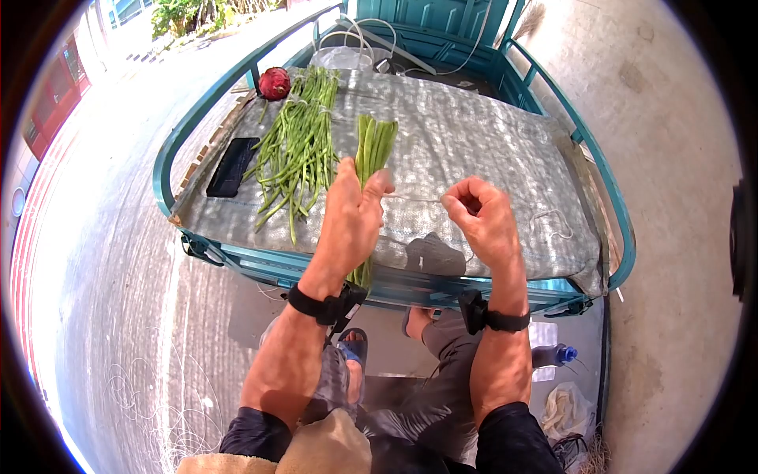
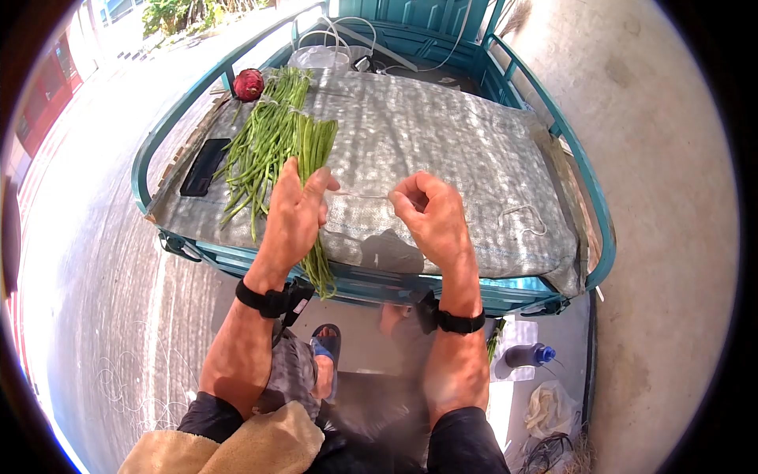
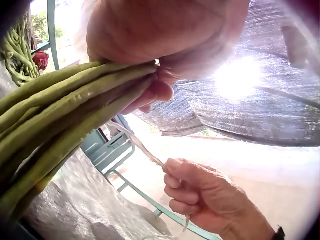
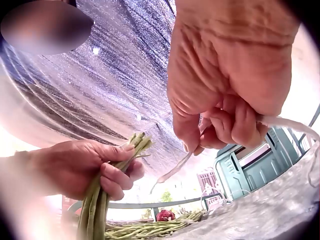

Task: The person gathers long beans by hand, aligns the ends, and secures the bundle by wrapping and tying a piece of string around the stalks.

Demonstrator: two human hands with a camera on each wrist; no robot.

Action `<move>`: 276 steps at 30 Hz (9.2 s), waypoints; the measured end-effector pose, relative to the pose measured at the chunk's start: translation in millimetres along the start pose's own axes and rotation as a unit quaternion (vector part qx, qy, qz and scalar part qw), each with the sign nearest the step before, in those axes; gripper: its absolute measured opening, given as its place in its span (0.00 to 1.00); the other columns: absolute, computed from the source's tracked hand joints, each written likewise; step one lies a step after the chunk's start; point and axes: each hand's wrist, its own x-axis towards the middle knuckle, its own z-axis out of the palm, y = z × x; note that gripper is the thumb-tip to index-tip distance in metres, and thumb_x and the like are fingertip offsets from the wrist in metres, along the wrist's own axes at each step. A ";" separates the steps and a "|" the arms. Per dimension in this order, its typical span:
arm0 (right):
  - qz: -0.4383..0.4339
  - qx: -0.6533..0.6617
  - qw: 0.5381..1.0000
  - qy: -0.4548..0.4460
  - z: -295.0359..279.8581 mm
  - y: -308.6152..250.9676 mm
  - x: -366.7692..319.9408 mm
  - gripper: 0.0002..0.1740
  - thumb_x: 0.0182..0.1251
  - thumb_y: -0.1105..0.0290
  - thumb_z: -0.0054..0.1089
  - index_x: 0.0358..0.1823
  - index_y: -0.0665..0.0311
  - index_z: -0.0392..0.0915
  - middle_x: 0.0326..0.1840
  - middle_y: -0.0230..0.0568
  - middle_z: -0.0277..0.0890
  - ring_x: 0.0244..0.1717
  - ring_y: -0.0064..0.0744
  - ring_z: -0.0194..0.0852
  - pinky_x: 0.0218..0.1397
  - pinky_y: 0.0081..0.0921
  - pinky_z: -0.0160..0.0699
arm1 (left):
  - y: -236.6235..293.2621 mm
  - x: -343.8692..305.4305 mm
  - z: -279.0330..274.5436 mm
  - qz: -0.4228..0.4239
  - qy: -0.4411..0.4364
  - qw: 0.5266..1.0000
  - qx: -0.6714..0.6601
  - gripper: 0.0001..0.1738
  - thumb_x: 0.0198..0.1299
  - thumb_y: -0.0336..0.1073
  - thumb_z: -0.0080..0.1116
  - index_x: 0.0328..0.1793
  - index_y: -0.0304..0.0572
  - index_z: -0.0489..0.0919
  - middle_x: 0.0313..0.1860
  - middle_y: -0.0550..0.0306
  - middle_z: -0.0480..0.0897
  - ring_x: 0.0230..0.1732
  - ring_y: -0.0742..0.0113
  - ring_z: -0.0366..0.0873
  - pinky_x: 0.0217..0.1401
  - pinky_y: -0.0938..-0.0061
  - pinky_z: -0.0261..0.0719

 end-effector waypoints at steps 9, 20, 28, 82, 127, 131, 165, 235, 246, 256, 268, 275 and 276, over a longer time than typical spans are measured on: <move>-0.006 0.109 0.994 -0.031 -0.6 -9.1 -3.9 0.09 0.74 0.69 0.73 0.41 0.67 0.85 0.29 0.25 0.81 0.32 0.12 0.73 0.33 0.20 0.70 | 18.6 -7.0 8.8 -0.059 -0.135 0.989 -0.003 0.18 0.84 0.41 0.54 0.67 0.33 0.74 0.34 0.60 0.80 0.26 0.74 0.74 0.28 0.75 0.75; -0.019 0.181 0.983 -0.032 -11.0 -7.9 -8.6 0.05 0.75 0.72 0.71 0.43 0.66 0.85 0.33 0.24 0.83 0.35 0.12 0.75 0.37 0.17 0.71 | -6.5 -7.8 7.3 0.056 -0.156 0.970 0.179 0.19 0.80 0.41 0.60 0.57 0.28 0.72 0.36 0.29 0.82 0.36 0.28 0.80 0.40 0.47 0.76; -0.038 0.232 0.970 -0.063 -29.3 -7.7 -13.9 0.06 0.73 0.75 0.72 0.47 0.66 0.85 0.40 0.29 0.87 0.37 0.14 0.79 0.37 0.16 0.73 | -8.7 -18.9 9.3 0.114 -0.213 0.941 0.237 0.18 0.75 0.39 0.66 0.56 0.33 0.73 0.33 0.32 0.83 0.37 0.29 0.82 0.38 0.45 0.77; -0.007 0.136 0.981 -0.136 -25.8 17.3 -9.2 0.09 0.76 0.68 0.71 0.43 0.68 0.88 0.34 0.26 0.82 0.36 0.15 0.74 0.40 0.22 0.75 | 24.9 -15.0 17.2 -0.078 -0.248 0.965 -0.019 0.21 0.81 0.47 0.61 0.57 0.32 0.73 0.27 0.60 0.75 0.25 0.75 0.73 0.28 0.72 0.72; 0.009 0.183 0.980 -0.083 15.6 7.3 -8.0 0.07 0.76 0.71 0.67 0.48 0.67 0.84 0.41 0.33 0.88 0.35 0.21 0.81 0.38 0.24 0.80 | -24.2 -8.3 21.7 -0.309 -0.119 0.831 -0.446 0.13 0.80 0.46 0.63 0.54 0.44 0.81 0.38 0.62 0.82 0.25 0.71 0.74 0.29 0.71 0.75; -0.052 0.114 0.990 -0.061 22.8 14.9 -7.1 0.06 0.74 0.74 0.67 0.48 0.68 0.83 0.43 0.34 0.88 0.36 0.22 0.84 0.37 0.24 0.81 | -24.3 -8.9 22.6 -0.318 -0.136 0.815 -0.465 0.13 0.80 0.46 0.63 0.53 0.46 0.80 0.36 0.62 0.82 0.25 0.71 0.75 0.28 0.71 0.75; -0.052 0.173 0.982 -0.051 14.3 4.1 -13.8 0.07 0.77 0.81 0.62 0.51 0.66 0.82 0.41 0.33 0.87 0.46 0.23 0.87 0.47 0.23 0.85 | -20.5 -16.1 35.2 -0.350 -0.142 0.820 -0.430 0.13 0.80 0.47 0.62 0.61 0.53 0.77 0.40 0.64 0.80 0.26 0.74 0.74 0.27 0.74 0.73; -0.071 0.025 0.997 0.006 50.2 82.3 40.5 0.07 0.69 0.74 0.69 0.46 0.65 0.87 0.39 0.44 0.89 0.38 0.36 0.89 0.41 0.34 0.84 | -92.0 55.6 52.5 -0.054 -0.126 0.976 0.168 0.09 0.69 0.34 0.65 0.47 0.33 0.87 0.39 0.50 0.90 0.41 0.61 0.87 0.48 0.64 0.85; -0.178 -0.125 0.975 0.048 60.2 67.8 38.1 0.06 0.64 0.80 0.68 0.40 0.63 0.82 0.39 0.47 0.81 0.38 0.55 0.84 0.41 0.45 0.84 | -91.9 63.3 29.6 -0.196 -0.231 0.951 -0.060 0.11 0.74 0.33 0.63 0.55 0.33 0.82 0.39 0.60 0.85 0.38 0.75 0.82 0.40 0.75 0.83; -0.129 -0.055 0.989 0.042 62.5 73.7 38.7 0.06 0.65 0.81 0.70 0.41 0.65 0.85 0.41 0.46 0.84 0.39 0.49 0.88 0.43 0.41 0.87 | -111.2 59.3 34.4 -0.041 -0.178 0.983 0.032 0.10 0.68 0.32 0.71 0.47 0.31 0.85 0.38 0.57 0.87 0.39 0.73 0.82 0.43 0.73 0.83; -0.024 -0.020 0.999 0.043 63.4 79.0 37.9 0.08 0.67 0.73 0.71 0.43 0.69 0.85 0.42 0.52 0.90 0.43 0.48 0.92 0.47 0.40 0.88 | -97.0 47.3 54.4 0.074 -0.055 0.977 0.194 0.08 0.64 0.28 0.68 0.43 0.32 0.80 0.40 0.38 0.87 0.42 0.41 0.87 0.47 0.54 0.84; -0.015 0.005 0.998 0.061 66.1 84.2 39.4 0.08 0.67 0.73 0.70 0.44 0.68 0.86 0.43 0.52 0.90 0.44 0.47 0.93 0.49 0.40 0.88 | -96.5 45.9 49.4 0.115 -0.096 0.978 0.146 0.09 0.65 0.28 0.68 0.46 0.31 0.81 0.42 0.44 0.86 0.43 0.50 0.88 0.47 0.61 0.86; -0.020 0.008 0.998 0.065 66.4 84.6 39.9 0.08 0.67 0.73 0.70 0.45 0.68 0.86 0.43 0.52 0.90 0.44 0.47 0.93 0.49 0.40 0.88 | -97.0 45.8 49.1 0.129 -0.094 0.976 0.150 0.09 0.65 0.28 0.68 0.47 0.31 0.81 0.42 0.44 0.86 0.43 0.50 0.88 0.47 0.61 0.86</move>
